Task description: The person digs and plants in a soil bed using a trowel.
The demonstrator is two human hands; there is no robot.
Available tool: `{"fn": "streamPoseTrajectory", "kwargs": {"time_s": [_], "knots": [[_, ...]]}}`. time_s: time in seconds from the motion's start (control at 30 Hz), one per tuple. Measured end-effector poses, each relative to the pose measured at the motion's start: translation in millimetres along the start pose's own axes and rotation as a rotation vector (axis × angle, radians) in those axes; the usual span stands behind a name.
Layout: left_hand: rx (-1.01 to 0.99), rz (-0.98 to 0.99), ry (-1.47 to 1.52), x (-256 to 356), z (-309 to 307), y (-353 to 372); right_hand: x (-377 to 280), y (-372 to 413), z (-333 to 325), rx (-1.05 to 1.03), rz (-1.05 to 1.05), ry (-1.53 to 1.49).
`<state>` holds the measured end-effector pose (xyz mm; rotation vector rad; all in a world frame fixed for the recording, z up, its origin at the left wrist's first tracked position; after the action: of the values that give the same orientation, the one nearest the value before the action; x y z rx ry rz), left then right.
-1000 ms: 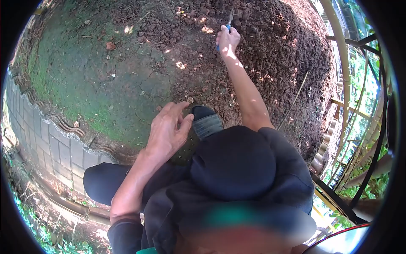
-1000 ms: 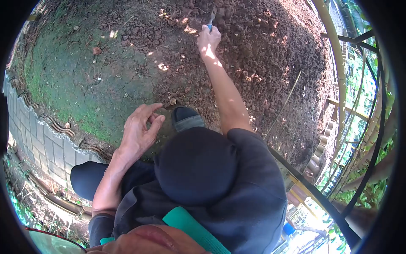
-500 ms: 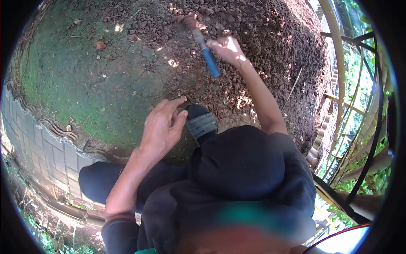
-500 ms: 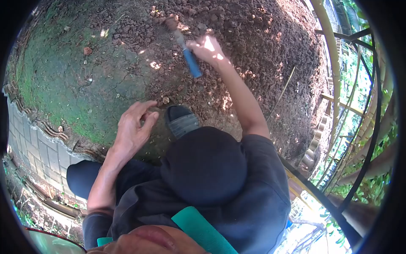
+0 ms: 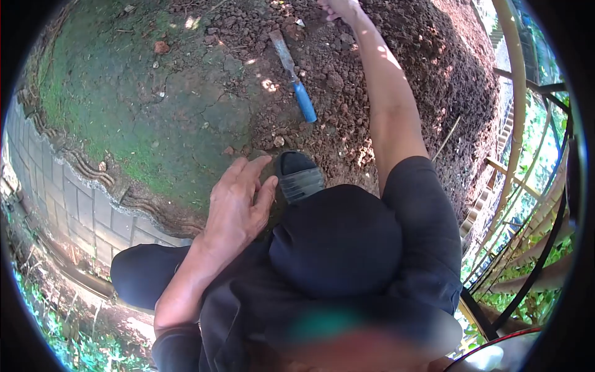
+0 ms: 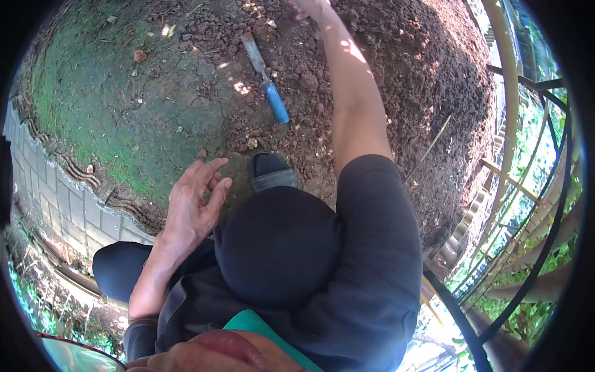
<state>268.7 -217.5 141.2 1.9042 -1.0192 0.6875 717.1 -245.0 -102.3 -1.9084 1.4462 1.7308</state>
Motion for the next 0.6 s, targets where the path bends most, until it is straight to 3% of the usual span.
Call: {"fn": "streamPoseTrajectory", "kwargs": {"time_s": [0.03, 0.1, 0.13, 0.17, 0.23, 0.27, 0.33, 0.37, 0.4, 0.5, 0.6], "knots": [[-0.007, -0.005, 0.005, 1.5, 0.4, -1.2, -39.8, 46.5, 13.8, -0.021, -0.108, 0.028], [-0.007, 0.03, 0.003, 5.8, 1.7, -3.8, -48.3, 68.3, 45.0, -0.124, -0.28, -0.142], [-0.012, 0.046, 0.003, 7.9, 2.6, -4.0, -54.6, 90.9, 60.5, -0.174, -0.106, -0.015], [-0.012, 0.064, -0.014, 9.4, 2.8, -5.4, -45.1, 100.2, 80.7, -0.395, -0.124, -0.2], [-0.004, 0.094, -0.051, 9.7, 0.8, -8.2, -51.6, 143.7, 109.0, -0.029, -0.417, 0.956], [0.009, 0.094, -0.043, 9.4, -1.3, -8.9, -60.1, 191.5, 111.1, 0.124, -0.539, 0.944], [0.036, 0.091, -0.023, 9.1, -5.7, -9.6, -22.1, 228.7, 113.9, 0.069, -0.297, 0.993], [0.036, 0.091, -0.028, 8.5, -6.7, -8.8, 3.0, 242.3, 113.1, -0.074, -0.115, 0.98], [0.036, 0.091, -0.033, 7.9, -7.6, -7.6, 14.0, 259.2, 113.2, 0.028, -0.227, 0.924], [0.032, 0.087, -0.021, 12.3, -10.9, -4.7, 41.6, 274.3, 107.5, 0.023, -0.237, 0.866], [0.083, 0.173, -0.088, 13.5, -17.3, -3.6, 25.8, 275.3, 93.6, 0.08, -0.181, 0.733]]}}
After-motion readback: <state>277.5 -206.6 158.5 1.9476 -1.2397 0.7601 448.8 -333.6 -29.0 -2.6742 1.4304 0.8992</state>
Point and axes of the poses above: each hand's wrist, its own y-axis away from the middle knuckle, its own z-axis out of the palm, x = y × z, the point moved 6 cm from there along -y, towards the middle knuckle, and after that the axes turned 7 degrees about -y, right-handed, at the moved point
